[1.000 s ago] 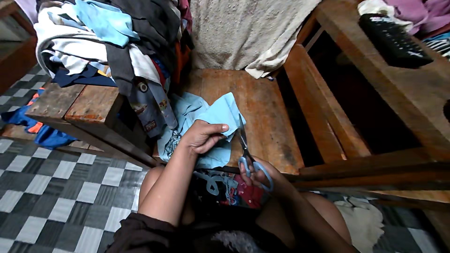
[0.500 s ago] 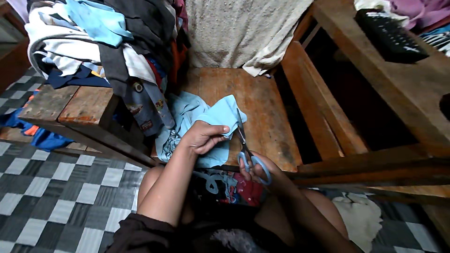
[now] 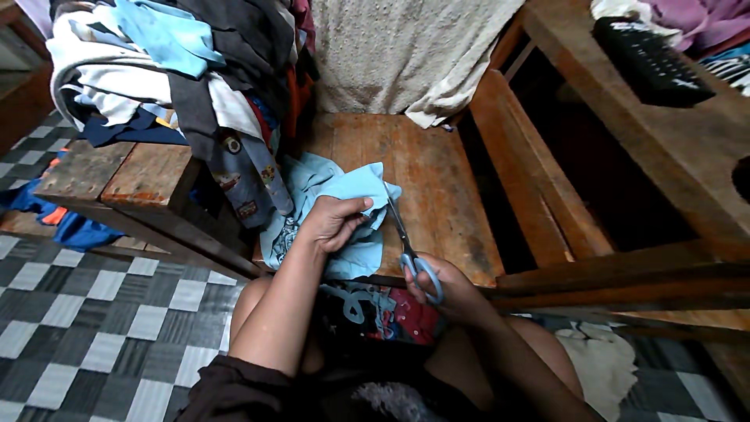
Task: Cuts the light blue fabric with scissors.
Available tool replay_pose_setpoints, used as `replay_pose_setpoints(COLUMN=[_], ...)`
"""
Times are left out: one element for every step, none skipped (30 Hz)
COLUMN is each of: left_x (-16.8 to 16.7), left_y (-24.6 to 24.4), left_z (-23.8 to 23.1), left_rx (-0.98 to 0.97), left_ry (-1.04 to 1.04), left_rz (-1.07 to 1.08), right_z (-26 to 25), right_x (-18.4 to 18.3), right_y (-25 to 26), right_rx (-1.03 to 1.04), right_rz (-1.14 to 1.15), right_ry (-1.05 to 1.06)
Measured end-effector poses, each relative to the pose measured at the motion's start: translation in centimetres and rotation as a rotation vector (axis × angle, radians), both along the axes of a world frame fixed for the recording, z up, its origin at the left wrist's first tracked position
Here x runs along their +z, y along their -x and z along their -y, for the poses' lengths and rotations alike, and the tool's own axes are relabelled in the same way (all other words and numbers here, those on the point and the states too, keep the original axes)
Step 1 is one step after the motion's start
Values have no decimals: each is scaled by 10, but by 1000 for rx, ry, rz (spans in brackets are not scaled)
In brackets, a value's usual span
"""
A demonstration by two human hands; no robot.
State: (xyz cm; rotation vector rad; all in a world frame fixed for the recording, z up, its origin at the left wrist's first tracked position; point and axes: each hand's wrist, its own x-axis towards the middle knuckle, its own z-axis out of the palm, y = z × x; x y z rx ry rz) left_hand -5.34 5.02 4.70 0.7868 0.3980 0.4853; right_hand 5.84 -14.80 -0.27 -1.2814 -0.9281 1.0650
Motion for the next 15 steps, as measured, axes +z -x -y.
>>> replay_pose_setpoints(left_x=[-1,-1,-2,-1,-1,0,1,2,3,3,3,3,2,1,0], left_y=[0,-1,0,0,0,1,2,3,5,7,8,8,9,9,8], left_z=[0,-1,-1,-1,0,0,1,1,0,0,-1,-1,-2,-2,-3], left_rx=[16,25,29,32,31,26,15,-5,-31,-60,-85,-112,-137,-160,-176], left_ry=[-8,-21,-35,-45,-56,-66,-79,-95,-117,-141,-158,-171,-180,-188,-194], left_rz=[4,9,10,6,-5,-19,-27,-32,-37,-45,-55,-61,-59,-51,-50], right_z=[0,0,0,0,0,0,0,0,1,0,0,0,0,0,-1], right_x=[0,0,0,1,1,2,3,4,5,4,4,3,2,2,2], right_y=[0,1,1,1,1,1,1,1,0,0,0,-1,-1,-1,0], right_rx=[-4,-6,-4,0,7,13,23,29,34,40,45,47,47,45,40], right_rz=[-2,-7,-16,-25,-28,-28,-32,-36,-41,-41,-41,-40,-38,-37,-40], right_ry=[5,6,6,7,10,15,20,28,28,21,11,5,0,-1,2])
